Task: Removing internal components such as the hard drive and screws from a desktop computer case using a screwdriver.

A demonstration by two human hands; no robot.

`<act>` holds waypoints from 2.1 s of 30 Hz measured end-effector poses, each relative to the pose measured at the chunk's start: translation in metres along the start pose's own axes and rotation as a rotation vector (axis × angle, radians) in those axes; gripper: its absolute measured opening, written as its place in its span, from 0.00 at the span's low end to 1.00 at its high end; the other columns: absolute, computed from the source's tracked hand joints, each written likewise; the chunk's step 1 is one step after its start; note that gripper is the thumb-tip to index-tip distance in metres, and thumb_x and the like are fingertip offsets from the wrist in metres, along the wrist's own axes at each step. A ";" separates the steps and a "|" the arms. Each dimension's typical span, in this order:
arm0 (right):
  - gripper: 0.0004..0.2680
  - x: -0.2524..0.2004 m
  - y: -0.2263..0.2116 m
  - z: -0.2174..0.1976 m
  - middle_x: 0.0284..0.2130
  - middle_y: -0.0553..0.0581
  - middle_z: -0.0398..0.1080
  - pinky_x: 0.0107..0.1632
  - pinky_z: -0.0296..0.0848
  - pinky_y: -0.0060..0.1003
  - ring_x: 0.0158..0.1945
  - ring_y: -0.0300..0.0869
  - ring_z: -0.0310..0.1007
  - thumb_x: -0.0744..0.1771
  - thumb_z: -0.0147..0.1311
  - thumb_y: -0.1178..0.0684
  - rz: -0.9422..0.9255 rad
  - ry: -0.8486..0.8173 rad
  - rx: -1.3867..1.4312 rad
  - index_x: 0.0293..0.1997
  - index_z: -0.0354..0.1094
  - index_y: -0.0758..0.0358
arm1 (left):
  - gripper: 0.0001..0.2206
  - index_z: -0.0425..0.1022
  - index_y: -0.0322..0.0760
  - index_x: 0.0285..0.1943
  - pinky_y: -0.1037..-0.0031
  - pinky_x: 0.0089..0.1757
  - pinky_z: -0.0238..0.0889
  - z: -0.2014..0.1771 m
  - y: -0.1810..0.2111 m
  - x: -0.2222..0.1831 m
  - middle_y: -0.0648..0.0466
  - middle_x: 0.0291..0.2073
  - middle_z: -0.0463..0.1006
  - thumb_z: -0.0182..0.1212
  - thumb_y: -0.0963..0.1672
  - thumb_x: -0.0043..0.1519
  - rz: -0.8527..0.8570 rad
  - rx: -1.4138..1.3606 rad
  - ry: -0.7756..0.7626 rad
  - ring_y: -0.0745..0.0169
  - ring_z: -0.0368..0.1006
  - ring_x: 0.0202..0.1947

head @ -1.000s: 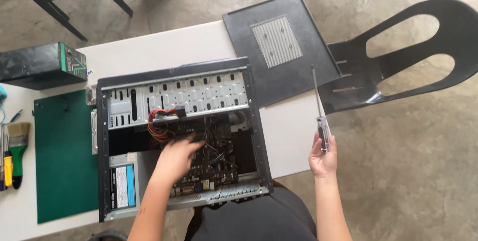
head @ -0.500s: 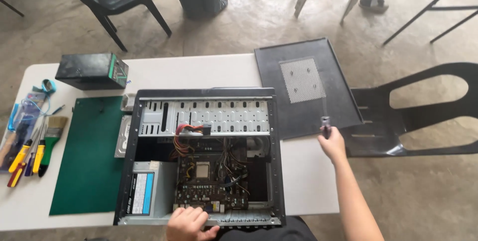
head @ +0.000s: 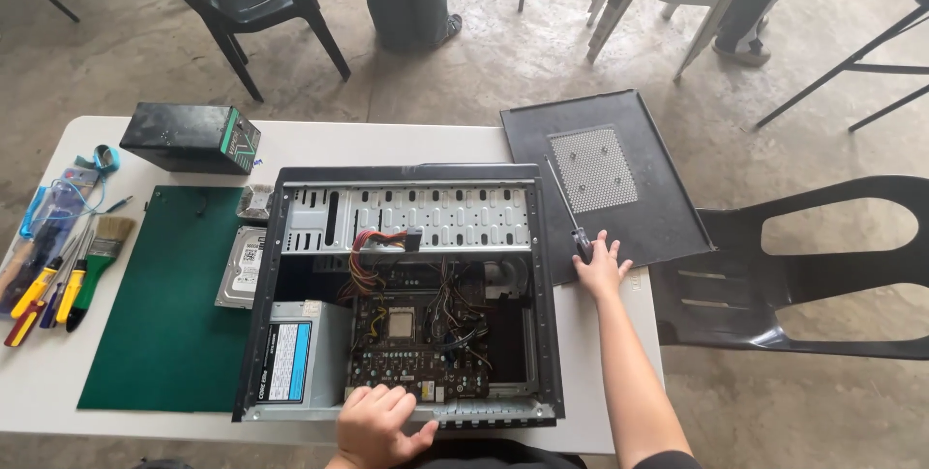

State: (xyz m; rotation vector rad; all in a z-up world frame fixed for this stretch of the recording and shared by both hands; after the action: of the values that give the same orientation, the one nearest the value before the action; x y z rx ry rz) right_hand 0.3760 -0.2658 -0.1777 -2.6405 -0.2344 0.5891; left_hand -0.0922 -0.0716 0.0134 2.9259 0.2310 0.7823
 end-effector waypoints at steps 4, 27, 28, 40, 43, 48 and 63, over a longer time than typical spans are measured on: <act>0.35 0.028 0.010 -0.004 0.76 0.62 0.51 0.77 0.33 0.61 0.85 0.53 0.28 0.67 0.56 0.39 -0.010 0.021 -0.006 0.82 0.37 0.54 | 0.24 0.68 0.48 0.23 0.66 0.28 0.53 0.004 0.012 0.025 0.62 0.19 0.68 0.50 0.61 0.65 -0.011 -0.012 0.003 0.58 0.65 0.21; 0.25 -0.113 0.024 -0.061 0.71 0.65 0.63 0.72 0.57 0.49 0.76 0.56 0.56 0.69 0.57 0.42 -0.234 0.087 0.216 0.74 0.61 0.62 | 0.13 0.68 0.45 0.33 0.65 0.36 0.60 -0.042 -0.026 -0.055 0.60 0.27 0.74 0.66 0.49 0.65 -0.084 -0.041 -0.319 0.55 0.69 0.28; 0.20 -0.130 0.030 -0.065 0.58 0.58 0.70 0.63 0.62 0.44 0.63 0.50 0.66 0.69 0.59 0.38 -0.226 0.135 0.283 0.65 0.67 0.58 | 0.11 0.69 0.44 0.35 0.65 0.38 0.61 -0.047 -0.026 -0.060 0.59 0.27 0.75 0.70 0.47 0.61 -0.063 -0.051 -0.340 0.54 0.70 0.29; 0.19 -0.313 -0.014 -0.129 0.46 0.60 0.70 0.51 0.71 0.34 0.42 0.42 0.70 0.71 0.56 0.58 -0.390 0.084 0.606 0.71 0.59 0.68 | 0.14 0.77 0.41 0.43 0.58 0.53 0.61 -0.107 -0.070 -0.053 0.56 0.38 0.81 0.67 0.53 0.64 -0.044 -0.388 -0.522 0.52 0.76 0.40; 0.26 -0.345 -0.060 -0.144 0.56 0.76 0.68 0.59 0.74 0.45 0.52 0.54 0.71 0.71 0.52 0.64 -0.604 0.125 0.657 0.82 0.49 0.76 | 0.11 0.80 0.41 0.50 0.52 0.58 0.60 -0.125 -0.103 -0.032 0.52 0.51 0.84 0.65 0.49 0.65 0.002 -0.298 -0.418 0.53 0.78 0.53; 0.13 -0.395 -0.130 -0.160 0.54 0.73 0.68 0.56 0.81 0.49 0.55 0.64 0.80 0.79 0.57 0.54 -0.737 0.525 0.627 0.67 0.61 0.75 | 0.09 0.81 0.47 0.53 0.52 0.64 0.58 -0.131 -0.135 -0.010 0.56 0.61 0.79 0.66 0.46 0.65 -0.062 0.063 -0.251 0.59 0.73 0.59; 0.16 -0.453 -0.237 -0.034 0.35 0.67 0.73 0.41 0.84 0.52 0.36 0.64 0.83 0.71 0.50 0.47 -1.035 0.349 0.715 0.55 0.51 0.70 | 0.07 0.80 0.53 0.51 0.56 0.62 0.59 -0.057 -0.153 -0.042 0.62 0.59 0.74 0.61 0.47 0.67 -0.182 -0.089 -0.111 0.60 0.69 0.56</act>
State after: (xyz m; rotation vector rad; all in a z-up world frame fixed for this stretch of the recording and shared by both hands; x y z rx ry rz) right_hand -0.0317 -0.1788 0.1206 -1.5733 -0.9733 -0.1383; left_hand -0.1748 0.0747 0.0211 2.8037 0.4327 0.5858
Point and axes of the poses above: each hand's wrist, its own x-axis towards the middle knuckle, its own z-axis out of the palm, y = z × x, the point moved 2 cm from there along x, towards the middle knuckle
